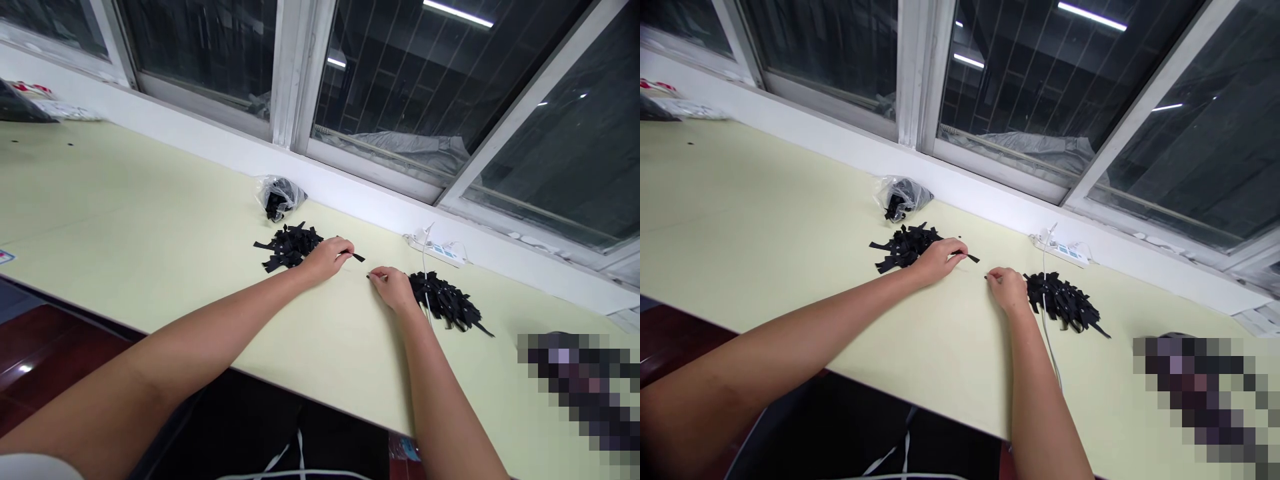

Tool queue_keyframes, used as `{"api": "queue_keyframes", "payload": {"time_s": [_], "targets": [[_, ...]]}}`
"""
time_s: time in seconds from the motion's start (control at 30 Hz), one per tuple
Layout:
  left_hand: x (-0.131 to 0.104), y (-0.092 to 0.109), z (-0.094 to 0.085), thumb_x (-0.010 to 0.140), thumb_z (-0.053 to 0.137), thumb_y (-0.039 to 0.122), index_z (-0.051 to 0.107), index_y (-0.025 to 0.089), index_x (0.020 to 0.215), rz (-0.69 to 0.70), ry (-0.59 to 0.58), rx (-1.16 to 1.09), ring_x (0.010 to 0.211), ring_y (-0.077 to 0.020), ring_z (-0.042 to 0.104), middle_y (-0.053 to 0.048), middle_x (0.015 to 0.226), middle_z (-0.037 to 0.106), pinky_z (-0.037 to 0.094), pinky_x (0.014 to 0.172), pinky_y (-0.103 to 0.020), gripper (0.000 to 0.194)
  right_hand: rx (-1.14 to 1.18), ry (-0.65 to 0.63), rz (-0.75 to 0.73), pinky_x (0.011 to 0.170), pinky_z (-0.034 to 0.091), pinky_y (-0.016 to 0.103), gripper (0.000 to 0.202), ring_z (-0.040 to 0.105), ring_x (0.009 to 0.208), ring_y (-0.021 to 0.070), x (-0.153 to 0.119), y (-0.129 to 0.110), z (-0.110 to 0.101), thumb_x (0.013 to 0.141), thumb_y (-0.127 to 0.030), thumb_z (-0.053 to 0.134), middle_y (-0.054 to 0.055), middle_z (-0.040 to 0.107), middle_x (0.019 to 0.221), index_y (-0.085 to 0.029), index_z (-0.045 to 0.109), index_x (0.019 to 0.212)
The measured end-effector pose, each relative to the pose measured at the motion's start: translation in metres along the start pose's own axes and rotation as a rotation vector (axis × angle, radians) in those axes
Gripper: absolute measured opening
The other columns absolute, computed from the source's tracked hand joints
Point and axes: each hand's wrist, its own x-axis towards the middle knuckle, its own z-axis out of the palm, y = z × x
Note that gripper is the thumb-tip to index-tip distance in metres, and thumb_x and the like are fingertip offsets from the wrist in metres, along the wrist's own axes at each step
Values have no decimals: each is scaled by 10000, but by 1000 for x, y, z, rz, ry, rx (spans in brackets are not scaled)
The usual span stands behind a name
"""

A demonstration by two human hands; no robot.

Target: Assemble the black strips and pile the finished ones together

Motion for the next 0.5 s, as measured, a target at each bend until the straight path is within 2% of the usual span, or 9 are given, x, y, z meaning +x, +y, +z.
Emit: {"api": "queue_keyframes", "payload": {"time_s": [0.1, 0.33, 0.5], "targets": [[-1, 1, 1, 892, 515, 149, 635, 191, 901, 10, -23, 9, 894, -181, 599, -44, 918, 655, 450, 863, -301, 127, -112, -37, -5, 731, 423, 353, 155, 598, 734, 214, 1, -3, 4, 827, -318, 595, 37, 716, 861, -281, 745, 822], [-1, -5, 5, 880, 512, 126, 633, 182, 892, 72, -35, 54, 871, -183, 601, -40, 903, 664, 453, 828, -306, 134, -404, -113, -2, 813, 389, 348, 236, 602, 971, 248, -1, -26, -3, 911, -274, 501, 69, 702, 988, -254, 734, 937], [-1, -9, 7, 874, 526, 124, 638, 186, 891, 62, -54, 61, 882, -181, 612, -36, 924, 678, 454, 825, -302, 129, -486, -167, 14, 846, 386, 363, 252, 591, 1025, 264, -1, -36, -7, 939, -291, 476, 74, 697, 1049, -253, 725, 954]]}}
